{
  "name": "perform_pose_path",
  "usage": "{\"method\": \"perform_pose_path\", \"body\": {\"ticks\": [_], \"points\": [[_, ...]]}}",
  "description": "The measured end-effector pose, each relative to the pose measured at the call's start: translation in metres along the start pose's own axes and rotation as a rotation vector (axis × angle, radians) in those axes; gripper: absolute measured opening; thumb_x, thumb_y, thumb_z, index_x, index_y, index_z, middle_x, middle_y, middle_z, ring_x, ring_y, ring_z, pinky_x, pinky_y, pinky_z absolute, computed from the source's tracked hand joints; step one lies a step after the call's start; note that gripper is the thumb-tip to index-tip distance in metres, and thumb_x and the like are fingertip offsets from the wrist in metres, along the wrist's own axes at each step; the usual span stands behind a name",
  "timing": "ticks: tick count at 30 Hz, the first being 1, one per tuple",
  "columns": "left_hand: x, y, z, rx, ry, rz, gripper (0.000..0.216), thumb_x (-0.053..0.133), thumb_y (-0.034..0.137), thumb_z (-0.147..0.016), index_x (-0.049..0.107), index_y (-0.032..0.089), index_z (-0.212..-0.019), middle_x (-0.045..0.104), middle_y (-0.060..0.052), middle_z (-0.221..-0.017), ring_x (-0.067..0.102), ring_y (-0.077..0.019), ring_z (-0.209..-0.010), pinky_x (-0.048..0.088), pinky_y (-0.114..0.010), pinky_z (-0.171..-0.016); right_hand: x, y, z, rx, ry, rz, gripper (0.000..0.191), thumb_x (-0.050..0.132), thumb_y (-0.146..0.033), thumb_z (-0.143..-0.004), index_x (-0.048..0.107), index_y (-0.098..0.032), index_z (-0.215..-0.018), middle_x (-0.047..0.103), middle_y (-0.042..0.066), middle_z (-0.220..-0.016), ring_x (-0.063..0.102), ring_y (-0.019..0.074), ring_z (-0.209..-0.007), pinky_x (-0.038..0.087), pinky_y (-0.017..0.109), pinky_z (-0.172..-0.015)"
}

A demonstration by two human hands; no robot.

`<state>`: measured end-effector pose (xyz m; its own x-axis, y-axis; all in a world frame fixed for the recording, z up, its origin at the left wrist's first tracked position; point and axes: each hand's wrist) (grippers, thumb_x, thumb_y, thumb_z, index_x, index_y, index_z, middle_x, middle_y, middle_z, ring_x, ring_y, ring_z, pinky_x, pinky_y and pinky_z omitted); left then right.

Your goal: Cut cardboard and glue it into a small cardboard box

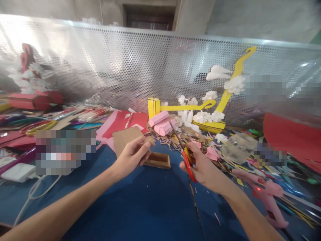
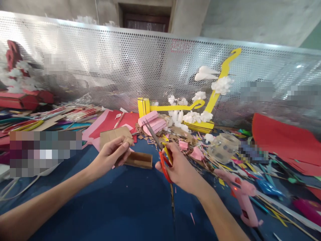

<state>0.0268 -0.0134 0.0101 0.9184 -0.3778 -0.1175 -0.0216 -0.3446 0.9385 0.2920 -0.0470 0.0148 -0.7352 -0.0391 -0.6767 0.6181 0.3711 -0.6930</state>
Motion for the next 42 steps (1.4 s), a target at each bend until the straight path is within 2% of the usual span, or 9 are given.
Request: {"method": "perform_pose_path", "body": {"ticks": [3, 6, 10, 15, 24, 28, 34, 42], "points": [[0.0, 0.002, 0.001, 0.04, 0.017, -0.04, 0.03, 0.049, 0.045, -0.104, 0.054, 0.02, -0.088, 0.047, 0.008, -0.054, 0.037, -0.0056, -0.041, 0.034, -0.02, -0.045, 0.006, -0.005, 0.005, -0.04, -0.008, 0.136, 0.04, 0.068, -0.042, -0.089, 0.046, -0.025, -0.118, 0.057, 0.003, -0.097, 0.06, 0.0209, -0.084, 0.054, 0.036, -0.081], [-0.001, 0.002, 0.001, 0.047, 0.046, -0.064, 0.032, 0.051, 0.045, -0.102, 0.056, 0.019, -0.084, 0.057, 0.003, -0.065, 0.045, -0.0067, -0.046, 0.036, -0.021, -0.045, 0.011, -0.009, 0.003, -0.035, 0.026, 0.202, 0.047, 0.076, -0.046, -0.084, 0.048, -0.025, -0.115, 0.057, 0.007, -0.113, 0.06, 0.0263, -0.102, 0.052, 0.041, -0.091], [-0.003, 0.0, 0.001, 0.092, 0.038, -0.096, 0.027, 0.052, 0.038, -0.102, 0.061, 0.017, -0.086, 0.063, -0.002, -0.075, 0.055, -0.0107, -0.062, 0.043, -0.023, -0.055, 0.018, -0.014, 0.0, -0.039, 0.073, 0.204, 0.052, 0.085, -0.048, -0.076, 0.051, -0.026, -0.108, 0.055, 0.006, -0.116, 0.058, 0.027, -0.108, 0.05, 0.039, -0.094], [-0.003, -0.003, 0.003, 0.1, -0.038, -0.118, 0.021, 0.049, 0.029, -0.103, 0.062, 0.017, -0.091, 0.063, -0.001, -0.077, 0.056, -0.0113, -0.067, 0.045, -0.025, -0.064, 0.023, -0.018, 0.001, -0.048, 0.071, 0.175, 0.046, 0.083, -0.045, -0.078, 0.052, -0.026, -0.106, 0.055, 0.005, -0.116, 0.058, 0.0267, -0.109, 0.049, 0.037, -0.094], [-0.002, -0.004, 0.006, 0.124, -0.087, -0.163, 0.023, 0.049, 0.031, -0.105, 0.062, 0.018, -0.091, 0.063, -0.001, -0.079, 0.055, -0.0114, -0.069, 0.047, -0.024, -0.067, 0.024, -0.019, 0.002, -0.052, 0.11, 0.158, 0.041, 0.083, -0.04, -0.077, 0.056, -0.026, -0.104, 0.062, 0.004, -0.11, 0.061, 0.0248, -0.1, 0.05, 0.035, -0.086], [-0.003, -0.002, 0.006, 0.14, -0.099, -0.157, 0.021, 0.05, 0.027, -0.104, 0.064, 0.017, -0.092, 0.064, -0.001, -0.08, 0.056, -0.0117, -0.071, 0.047, -0.024, -0.067, 0.025, -0.019, 0.004, -0.009, 0.104, 0.132, 0.04, 0.084, -0.042, -0.077, 0.058, -0.026, -0.104, 0.067, 0.0, -0.094, 0.063, 0.0205, -0.083, 0.049, 0.03, -0.074], [-0.005, -0.004, 0.006, 0.143, -0.131, -0.144, 0.02, 0.051, 0.022, -0.103, 0.067, 0.016, -0.093, 0.064, -0.001, -0.081, 0.057, -0.0115, -0.073, 0.047, -0.023, -0.069, 0.022, -0.024, 0.005, -0.047, 0.07, 0.1, 0.034, 0.084, -0.043, -0.076, 0.058, -0.024, -0.084, 0.062, -0.005, -0.075, 0.055, 0.0138, -0.065, 0.043, 0.025, -0.062], [-0.007, -0.003, 0.004, 0.159, -0.134, -0.15, 0.028, 0.051, 0.03, -0.104, 0.064, 0.015, -0.085, 0.061, -0.001, -0.076, 0.053, -0.0105, -0.066, 0.045, -0.023, -0.064, 0.022, -0.027, 0.004, 0.038, -0.003, -0.037, 0.037, 0.087, -0.041, -0.072, 0.055, -0.022, -0.073, 0.053, -0.007, -0.067, 0.046, 0.0123, -0.062, 0.037, 0.025, -0.058]]}}
Point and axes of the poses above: each hand's wrist, its own z-axis away from the middle knuckle, its own x-axis out of the palm, y = z × x
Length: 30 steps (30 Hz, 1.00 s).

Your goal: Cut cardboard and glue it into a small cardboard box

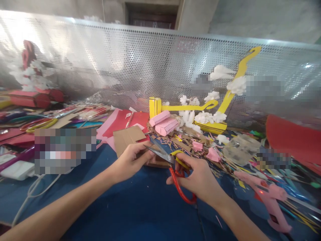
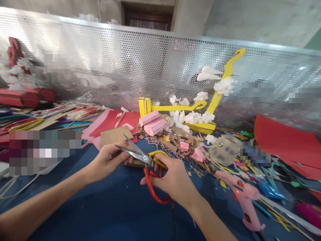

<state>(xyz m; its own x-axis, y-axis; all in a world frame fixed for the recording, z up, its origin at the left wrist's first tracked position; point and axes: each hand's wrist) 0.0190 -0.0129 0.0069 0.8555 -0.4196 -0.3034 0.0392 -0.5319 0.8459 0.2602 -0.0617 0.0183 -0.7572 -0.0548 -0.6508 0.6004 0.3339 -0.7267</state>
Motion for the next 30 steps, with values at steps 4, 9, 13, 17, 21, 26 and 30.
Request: {"method": "perform_pose_path", "body": {"ticks": [4, 9, 13, 17, 21, 26, 30], "points": [[-0.001, 0.0, 0.0, -0.04, 0.004, -0.032, 0.035, 0.051, 0.036, -0.104, 0.061, 0.015, -0.078, 0.059, -0.001, -0.072, 0.051, -0.0095, -0.063, 0.043, -0.022, -0.06, 0.003, -0.001, -0.001, 0.103, -0.069, -0.151, 0.035, 0.088, -0.038, -0.07, 0.058, -0.021, -0.077, 0.044, -0.009, -0.062, 0.039, 0.011, -0.06, 0.032, 0.025, -0.054], [-0.005, 0.007, -0.012, -0.127, -0.058, 0.025, 0.037, 0.049, 0.041, -0.104, 0.056, 0.017, -0.076, 0.053, 0.003, -0.065, 0.045, -0.0062, -0.051, 0.036, -0.02, -0.05, 0.011, 0.006, -0.003, 0.221, -0.137, -0.42, 0.038, 0.089, -0.037, -0.068, 0.056, -0.02, -0.075, 0.048, -0.008, -0.065, 0.043, 0.0087, -0.055, 0.036, 0.022, -0.05], [-0.008, 0.011, -0.036, -0.162, -0.146, 0.009, 0.037, 0.05, 0.042, -0.103, 0.055, 0.018, -0.075, 0.052, 0.004, -0.063, 0.043, -0.0058, -0.047, 0.033, -0.021, -0.045, 0.016, 0.012, -0.007, 0.304, -0.135, -0.614, 0.042, 0.089, -0.048, -0.065, 0.06, -0.019, -0.077, 0.057, -0.006, -0.062, 0.05, 0.008, -0.043, 0.04, 0.022, -0.042], [-0.01, 0.01, -0.06, -0.193, -0.22, 0.007, 0.038, 0.052, 0.04, -0.102, 0.055, 0.018, -0.071, 0.05, 0.004, -0.059, 0.041, -0.0068, -0.048, 0.03, -0.022, -0.045, 0.017, 0.015, -0.011, 0.34, -0.088, -0.727, 0.049, 0.089, -0.056, -0.061, 0.059, -0.018, -0.07, 0.059, -0.005, -0.052, 0.053, 0.009, -0.036, 0.038, 0.02, -0.037], [-0.009, 0.009, -0.076, -0.253, -0.257, 0.036, 0.032, 0.055, 0.042, -0.1, 0.06, 0.019, -0.078, 0.054, 0.001, -0.065, 0.044, -0.0089, -0.053, 0.031, -0.024, -0.047, 0.015, 0.019, -0.012, 0.348, -0.024, -0.785, 0.052, 0.09, -0.058, -0.059, 0.059, -0.017, -0.067, 0.061, -0.004, -0.052, 0.055, 0.0083, -0.035, 0.04, 0.019, -0.037], [-0.01, 0.008, -0.084, -0.285, -0.255, 0.036, 0.036, 0.058, 0.046, -0.097, 0.058, 0.019, -0.074, 0.054, 0.001, -0.065, 0.042, -0.0086, -0.052, 0.028, -0.025, -0.047, 0.013, 0.014, -0.011, 0.394, 0.003, -0.818, 0.059, 0.091, -0.064, -0.051, 0.061, -0.016, -0.067, 0.061, -0.003, -0.05, 0.055, 0.0081, -0.034, 0.033, 0.017, -0.034], [-0.014, 0.005, -0.081, -0.283, -0.2, 0.054, 0.03, 0.058, 0.044, -0.097, 0.063, 0.018, -0.082, 0.059, -0.001, -0.071, 0.047, -0.009, -0.055, 0.033, -0.025, -0.05, 0.014, 0.017, -0.014, 0.375, 0.027, -0.771, 0.056, 0.089, -0.063, -0.056, 0.062, -0.016, -0.068, 0.062, -0.002, -0.053, 0.055, 0.009, -0.036, 0.037, 0.02, -0.037]]}}
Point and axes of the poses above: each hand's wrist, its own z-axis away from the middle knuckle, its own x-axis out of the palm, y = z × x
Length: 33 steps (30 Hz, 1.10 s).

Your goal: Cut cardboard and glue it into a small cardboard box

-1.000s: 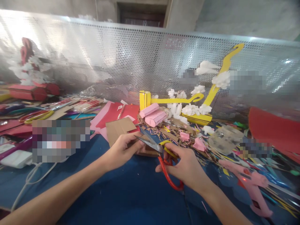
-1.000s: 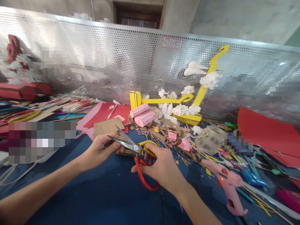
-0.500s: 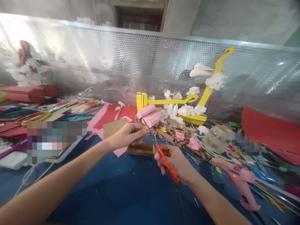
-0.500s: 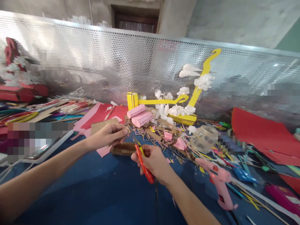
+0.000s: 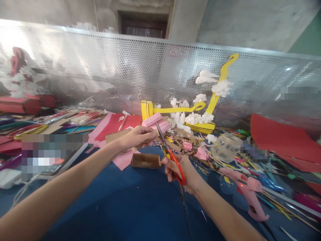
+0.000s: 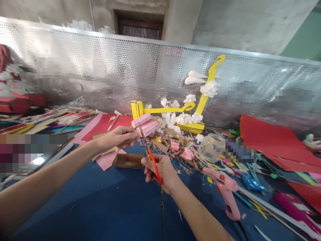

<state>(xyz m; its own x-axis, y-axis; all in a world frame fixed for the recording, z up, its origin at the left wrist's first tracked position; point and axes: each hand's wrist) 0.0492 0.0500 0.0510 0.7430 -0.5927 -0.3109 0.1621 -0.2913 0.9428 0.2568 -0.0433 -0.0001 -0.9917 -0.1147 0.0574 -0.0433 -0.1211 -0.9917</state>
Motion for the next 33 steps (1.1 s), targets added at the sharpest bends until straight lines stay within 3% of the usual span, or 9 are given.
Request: {"method": "perform_pose_path", "body": {"ticks": [4, 7, 11, 14, 18, 21, 26, 29, 33], "points": [[-0.001, -0.002, 0.017, -0.016, 0.068, 0.102, 0.017, 0.062, 0.027, -0.092, 0.067, 0.018, -0.106, 0.067, -0.004, -0.086, 0.063, -0.0137, -0.074, 0.047, -0.025, -0.063, -0.015, 0.005, -0.012, -0.125, 0.115, 0.15, 0.049, 0.087, -0.059, -0.064, 0.062, -0.018, -0.075, 0.059, -0.005, -0.054, 0.052, 0.009, -0.039, 0.037, 0.022, -0.041], [0.001, -0.006, 0.033, -0.045, 0.156, 0.248, 0.021, 0.066, 0.026, -0.091, 0.066, 0.017, -0.11, 0.071, -0.007, -0.092, 0.069, -0.0175, -0.088, 0.053, -0.028, -0.074, -0.029, 0.008, -0.02, -0.225, 0.142, 0.297, 0.048, 0.08, -0.063, -0.071, 0.059, -0.02, -0.08, 0.055, -0.006, -0.055, 0.047, 0.0108, -0.045, 0.036, 0.024, -0.045], [0.002, -0.015, 0.045, -0.038, 0.292, 0.461, 0.027, 0.076, 0.028, -0.086, 0.067, 0.015, -0.107, 0.072, -0.007, -0.094, 0.071, -0.0174, -0.085, 0.056, -0.031, -0.079, -0.033, 0.004, -0.019, -0.339, 0.153, 0.515, 0.043, 0.076, -0.059, -0.077, 0.056, -0.021, -0.083, 0.057, -0.002, -0.071, 0.054, 0.0159, -0.064, 0.043, 0.027, -0.059], [0.002, -0.023, 0.046, -0.022, 0.39, 0.471, 0.022, 0.081, 0.026, -0.081, 0.068, 0.014, -0.094, 0.071, -0.005, -0.09, 0.069, -0.0144, -0.08, 0.055, -0.028, -0.075, -0.029, -0.001, -0.014, -0.348, 0.191, 0.656, 0.038, 0.069, -0.056, -0.083, 0.053, -0.022, -0.087, 0.055, -0.003, -0.073, 0.053, 0.0168, -0.065, 0.042, 0.028, -0.061], [0.002, -0.031, 0.046, -0.021, 0.485, 0.397, 0.018, 0.079, 0.026, -0.083, 0.067, 0.014, -0.09, 0.07, -0.002, -0.084, 0.06, -0.0065, -0.067, 0.046, -0.017, -0.06, -0.027, -0.003, -0.012, -0.317, 0.209, 0.85, 0.036, 0.073, -0.052, -0.08, 0.059, -0.021, -0.094, 0.062, 0.0, -0.077, 0.058, 0.0203, -0.07, 0.043, 0.031, -0.065], [0.003, -0.033, 0.046, 0.03, 0.486, 0.452, 0.021, 0.08, 0.025, -0.082, 0.063, 0.015, -0.09, 0.068, 0.0, -0.078, 0.063, -0.008, -0.067, 0.052, -0.02, -0.065, -0.03, 0.0, -0.015, -0.302, 0.177, 0.842, 0.038, 0.07, -0.053, -0.082, 0.063, -0.019, -0.099, 0.065, 0.0, -0.079, 0.06, 0.0215, -0.072, 0.044, 0.032, -0.067], [0.005, -0.032, 0.048, -0.011, 0.457, 0.526, 0.037, 0.082, 0.025, -0.079, 0.065, 0.016, -0.111, 0.074, -0.003, -0.083, 0.073, -0.0148, -0.073, 0.06, -0.031, -0.079, -0.034, 0.007, -0.019, -0.305, 0.168, 0.709, 0.038, 0.071, -0.053, -0.084, 0.062, -0.019, -0.096, 0.066, 0.002, -0.082, 0.06, 0.0206, -0.074, 0.046, 0.031, -0.069], [0.006, -0.031, 0.048, -0.062, 0.454, 0.53, 0.029, 0.081, 0.025, -0.079, 0.07, 0.013, -0.102, 0.077, -0.008, -0.086, 0.076, -0.0162, -0.079, 0.06, -0.03, -0.083, -0.033, 0.008, -0.018, -0.31, 0.127, 0.597, 0.04, 0.072, -0.056, -0.084, 0.061, -0.019, -0.094, 0.066, 0.003, -0.085, 0.061, 0.0205, -0.077, 0.048, 0.031, -0.071], [0.009, -0.03, 0.048, -0.015, 0.465, 0.537, 0.022, 0.081, 0.025, -0.079, 0.07, 0.014, -0.094, 0.076, -0.006, -0.085, 0.075, -0.0158, -0.08, 0.058, -0.028, -0.081, -0.026, 0.005, -0.012, -0.27, 0.027, 0.546, 0.043, 0.077, -0.057, -0.079, 0.059, -0.02, -0.09, 0.065, 0.002, -0.087, 0.061, 0.0195, -0.079, 0.048, 0.03, -0.072]]}}
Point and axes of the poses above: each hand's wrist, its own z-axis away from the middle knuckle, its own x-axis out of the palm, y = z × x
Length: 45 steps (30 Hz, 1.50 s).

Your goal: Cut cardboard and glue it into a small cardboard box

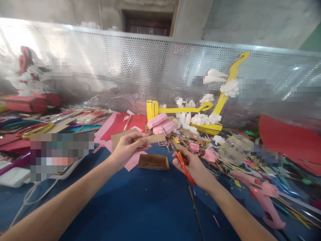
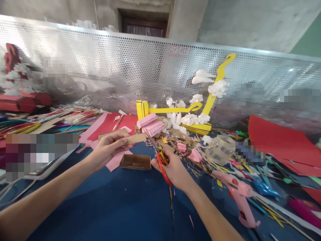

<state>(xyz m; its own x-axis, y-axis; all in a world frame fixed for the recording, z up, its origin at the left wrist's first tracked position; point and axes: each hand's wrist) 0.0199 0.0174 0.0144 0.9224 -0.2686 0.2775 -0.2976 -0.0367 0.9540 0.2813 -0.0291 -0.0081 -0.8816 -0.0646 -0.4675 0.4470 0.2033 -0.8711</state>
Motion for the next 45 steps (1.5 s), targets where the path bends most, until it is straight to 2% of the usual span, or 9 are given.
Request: {"method": "perform_pose_path", "body": {"ticks": [5, 10, 12, 14, 19, 26, 37, 40, 45], "points": [[-0.001, 0.0, 0.0, 0.118, -0.035, -0.191, 0.019, 0.082, 0.029, -0.08, 0.069, 0.016, -0.083, 0.07, -0.001, -0.074, 0.066, -0.0103, -0.066, 0.049, -0.02, -0.059, 0.005, -0.008, 0.006, 0.0, -0.046, -0.001, 0.043, 0.079, -0.054, -0.078, 0.057, -0.021, -0.094, 0.055, -0.003, -0.078, 0.052, 0.016, -0.07, 0.044, 0.028, -0.066], [0.001, 0.003, 0.009, 0.1, -0.213, -0.376, 0.024, 0.074, 0.04, -0.089, 0.069, 0.017, -0.096, 0.065, 0.0, -0.066, 0.054, -0.0077, -0.046, 0.041, -0.02, -0.042, 0.007, -0.022, 0.012, -0.036, -0.088, 0.028, 0.036, 0.079, -0.045, -0.08, 0.059, -0.021, -0.097, 0.059, -0.001, -0.087, 0.054, 0.0175, -0.077, 0.045, 0.029, -0.072], [0.004, 0.004, 0.013, 0.09, -0.243, -0.41, 0.027, 0.068, 0.044, -0.093, 0.069, 0.017, -0.092, 0.065, 0.0, -0.065, 0.049, -0.0057, -0.04, 0.039, -0.021, -0.039, 0.007, -0.029, 0.015, -0.044, -0.097, 0.092, 0.035, 0.08, -0.042, -0.078, 0.059, -0.02, -0.095, 0.06, -0.001, -0.087, 0.053, 0.0175, -0.077, 0.043, 0.029, -0.07], [0.008, 0.005, 0.017, 0.102, -0.24, -0.415, 0.028, 0.066, 0.044, -0.094, 0.067, 0.017, -0.087, 0.066, -0.001, -0.066, 0.051, -0.0063, -0.042, 0.042, -0.021, -0.041, 0.007, -0.034, 0.017, -0.047, -0.099, 0.119, 0.034, 0.081, -0.042, -0.078, 0.06, -0.02, -0.094, 0.06, -0.001, -0.086, 0.053, 0.0177, -0.076, 0.043, 0.029, -0.07], [0.012, 0.006, 0.018, 0.19, -0.233, -0.418, 0.023, 0.064, 0.038, -0.095, 0.067, 0.015, -0.096, 0.068, -0.003, -0.069, 0.066, -0.0135, -0.065, 0.053, -0.024, -0.06, 0.006, -0.033, 0.019, -0.072, -0.045, 0.172, 0.038, 0.083, -0.041, -0.076, 0.062, -0.021, -0.102, 0.066, 0.002, -0.094, 0.058, 0.0209, -0.083, 0.045, 0.032, -0.076], [0.01, 0.004, 0.017, 0.293, -0.214, -0.475, 0.018, 0.063, 0.033, -0.095, 0.069, 0.017, -0.089, 0.065, 0.0, -0.07, 0.058, -0.0109, -0.061, 0.048, -0.023, -0.056, 0.007, -0.029, 0.018, -0.073, -0.011, 0.263, 0.039, 0.086, -0.038, -0.073, 0.061, -0.023, -0.098, 0.066, 0.002, -0.099, 0.059, 0.0228, -0.086, 0.045, 0.034, -0.077], [0.009, 0.004, 0.017, 0.332, -0.274, -0.468, 0.015, 0.064, 0.028, -0.095, 0.07, 0.017, -0.088, 0.07, -0.002, -0.077, 0.062, -0.0114, -0.067, 0.05, -0.023, -0.062, 0.01, -0.032, 0.021, -0.137, 0.032, 0.321, 0.043, 0.088, -0.041, -0.072, 0.061, -0.024, -0.101, 0.066, 0.005, -0.103, 0.06, 0.0277, -0.096, 0.046, 0.037, -0.083], [0.01, 0.004, 0.018, 0.34, -0.281, -0.456, 0.015, 0.065, 0.027, -0.095, 0.07, 0.017, -0.085, 0.07, -0.002, -0.077, 0.063, -0.0122, -0.069, 0.052, -0.023, -0.065, 0.011, -0.03, 0.021, -0.162, 0.046, 0.335, 0.042, 0.087, -0.042, -0.073, 0.061, -0.025, -0.101, 0.067, 0.004, -0.103, 0.061, 0.027, -0.095, 0.046, 0.036, -0.082], [0.011, 0.006, 0.02, 0.347, -0.322, -0.468, 0.014, 0.064, 0.023, -0.093, 0.072, 0.015, -0.085, 0.07, -0.003, -0.076, 0.064, -0.0127, -0.07, 0.053, -0.023, -0.065, 0.012, -0.025, 0.02, -0.198, 0.087, 0.329, 0.033, 0.083, -0.045, -0.077, 0.06, -0.023, -0.088, 0.069, 0.001, -0.092, 0.063, 0.0213, -0.082, 0.047, 0.03, -0.074]]}}
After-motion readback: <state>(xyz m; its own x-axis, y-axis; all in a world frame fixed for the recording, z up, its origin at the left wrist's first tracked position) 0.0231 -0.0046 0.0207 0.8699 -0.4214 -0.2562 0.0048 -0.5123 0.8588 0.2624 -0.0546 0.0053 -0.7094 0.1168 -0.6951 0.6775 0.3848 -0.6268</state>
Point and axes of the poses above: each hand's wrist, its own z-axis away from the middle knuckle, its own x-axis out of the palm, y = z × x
